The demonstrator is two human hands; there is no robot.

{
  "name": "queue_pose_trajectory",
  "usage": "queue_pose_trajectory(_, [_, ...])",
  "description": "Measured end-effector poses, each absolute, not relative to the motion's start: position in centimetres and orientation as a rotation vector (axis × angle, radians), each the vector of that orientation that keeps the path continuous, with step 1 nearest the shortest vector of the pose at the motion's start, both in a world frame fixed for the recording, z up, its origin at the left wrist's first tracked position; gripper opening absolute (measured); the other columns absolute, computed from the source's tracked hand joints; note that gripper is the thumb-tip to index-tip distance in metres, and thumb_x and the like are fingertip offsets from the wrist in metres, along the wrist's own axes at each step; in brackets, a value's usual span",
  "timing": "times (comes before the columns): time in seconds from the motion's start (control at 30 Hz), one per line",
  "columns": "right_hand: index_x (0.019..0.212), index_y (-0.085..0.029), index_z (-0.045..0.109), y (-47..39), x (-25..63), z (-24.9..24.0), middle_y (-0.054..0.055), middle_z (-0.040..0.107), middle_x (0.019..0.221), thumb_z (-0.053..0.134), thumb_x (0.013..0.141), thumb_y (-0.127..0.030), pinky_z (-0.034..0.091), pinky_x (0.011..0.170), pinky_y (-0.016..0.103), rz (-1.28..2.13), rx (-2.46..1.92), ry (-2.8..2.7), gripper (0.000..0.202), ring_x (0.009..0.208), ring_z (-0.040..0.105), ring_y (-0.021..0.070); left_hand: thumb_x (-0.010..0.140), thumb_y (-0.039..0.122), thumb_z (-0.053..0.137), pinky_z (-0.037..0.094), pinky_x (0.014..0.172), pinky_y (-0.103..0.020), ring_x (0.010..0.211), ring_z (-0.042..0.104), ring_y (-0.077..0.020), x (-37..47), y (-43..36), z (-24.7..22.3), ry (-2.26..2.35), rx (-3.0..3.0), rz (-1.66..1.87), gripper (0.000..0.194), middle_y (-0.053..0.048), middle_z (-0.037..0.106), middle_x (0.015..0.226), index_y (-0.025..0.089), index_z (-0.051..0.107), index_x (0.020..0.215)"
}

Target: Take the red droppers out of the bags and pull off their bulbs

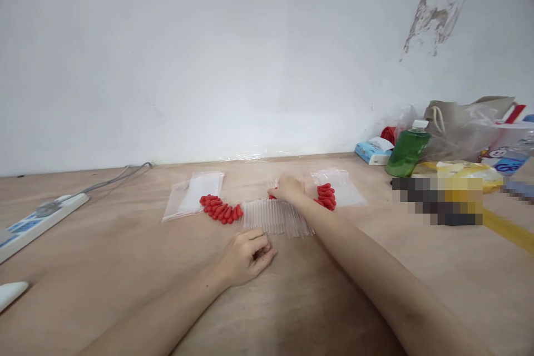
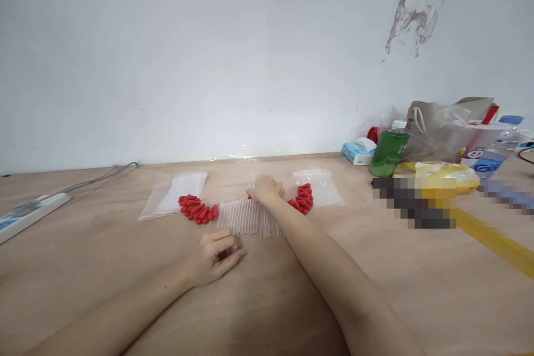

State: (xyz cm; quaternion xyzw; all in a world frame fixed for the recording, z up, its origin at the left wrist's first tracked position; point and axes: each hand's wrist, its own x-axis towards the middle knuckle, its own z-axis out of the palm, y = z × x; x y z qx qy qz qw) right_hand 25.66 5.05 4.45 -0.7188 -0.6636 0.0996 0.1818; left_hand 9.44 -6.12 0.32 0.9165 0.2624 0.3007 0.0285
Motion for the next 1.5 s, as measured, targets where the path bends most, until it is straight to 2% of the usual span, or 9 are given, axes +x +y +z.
queue_pose_trajectory(0.2, [0.072,-0.015,0.066,6.7,26.5,4.5,0.010,0.066,0.070,0.065,0.054,-0.022,0.042,0.060,0.030,0.426,-2.084,-1.831,0.020,0.073,0.061,0.0243,0.082,0.021,0.046,0.033,0.051,-0.021,0.055,0.042,-0.0096,9.5,-6.1,0.3,0.815,2.839,0.908,0.020,0.000,0.047,0.060,0.015,0.050,0.063])
queue_pose_trajectory(0.33, [0.069,-0.012,0.067,6.9,27.7,5.1,0.010,0.064,0.069,0.058,0.062,-0.025,0.041,0.054,0.027,0.414,-1.976,-1.807,0.016,0.065,0.060,0.0211,0.082,0.022,0.046,0.036,0.054,-0.022,0.058,0.045,-0.0107,9.4,-6.1,0.3,0.831,2.834,0.922,0.017,-0.001,0.049,0.063,0.016,0.054,0.068])
queue_pose_trajectory(0.47, [0.082,-0.018,0.066,4.3,29.6,5.7,0.004,0.064,0.076,0.048,0.074,-0.028,0.041,0.061,0.025,0.332,-1.721,-1.821,0.022,0.069,0.058,0.0151,0.080,0.019,0.049,0.041,0.069,-0.028,0.075,0.050,-0.0150,9.2,-6.0,0.3,0.828,2.846,1.100,0.015,-0.006,0.055,0.082,0.016,0.057,0.092])
queue_pose_trajectory(0.57, [0.093,-0.021,0.063,0.3,31.5,4.9,0.003,0.061,0.087,0.046,0.078,-0.025,0.038,0.074,0.027,0.162,-1.506,-1.850,0.023,0.083,0.053,0.0151,0.077,0.018,0.054,0.039,0.083,-0.037,0.094,0.048,-0.0202,9.2,-6.0,0.5,0.902,2.851,1.401,0.030,-0.010,0.051,0.101,0.017,0.052,0.107])
queue_pose_trajectory(0.73, [0.093,-0.023,0.064,-6.4,33.5,1.9,0.004,0.057,0.080,0.051,0.079,-0.018,0.031,0.073,0.033,-0.379,-0.942,-2.074,0.020,0.076,0.049,0.0151,0.078,0.019,0.055,0.033,0.089,-0.045,0.106,0.044,-0.0255,9.7,-6.5,0.9,1.036,2.978,1.538,0.037,-0.012,0.049,0.114,0.021,0.051,0.115])
queue_pose_trajectory(0.9, [0.099,-0.023,0.060,-8.6,32.7,0.2,0.002,0.058,0.076,0.048,0.078,-0.009,0.029,0.070,0.032,-0.513,-0.705,-2.124,0.027,0.072,0.048,0.0131,0.082,0.020,0.051,0.028,0.089,-0.042,0.085,0.053,-0.0170,10.3,-7.3,0.8,0.875,3.135,1.171,0.023,-0.002,0.063,0.088,0.023,0.058,0.105])
queue_pose_trajectory(1.03, [0.093,-0.020,0.062,-8.4,32.1,0.0,0.002,0.058,0.072,0.051,0.080,-0.015,0.029,0.069,0.032,-0.479,-0.759,-2.133,0.018,0.068,0.046,0.0129,0.085,0.019,0.047,0.034,0.074,-0.032,0.067,0.051,-0.0120,10.2,-7.4,0.4,0.861,3.092,1.015,0.016,-0.001,0.061,0.072,0.018,0.061,0.093])
queue_pose_trajectory(1.17, [0.083,-0.020,0.063,-8.5,32.3,0.0,0.001,0.055,0.064,0.052,0.079,-0.016,0.029,0.069,0.032,-0.443,-0.803,-2.185,0.013,0.066,0.045,0.0133,0.087,0.020,0.043,0.034,0.065,-0.028,0.065,0.049,-0.0127,9.9,-7.3,0.4,0.887,3.021,0.929,0.019,-0.002,0.057,0.068,0.017,0.062,0.086])
queue_pose_trajectory(1.5, [0.079,-0.019,0.062,-8.6,32.4,0.2,0.001,0.052,0.064,0.046,0.080,-0.018,0.028,0.074,0.036,-0.356,-0.816,-2.275,0.016,0.067,0.043,0.0143,0.087,0.018,0.042,0.040,0.063,-0.025,0.064,0.049,-0.0130,9.9,-7.6,0.5,0.851,2.913,0.939,0.020,-0.003,0.054,0.067,0.016,0.061,0.084])
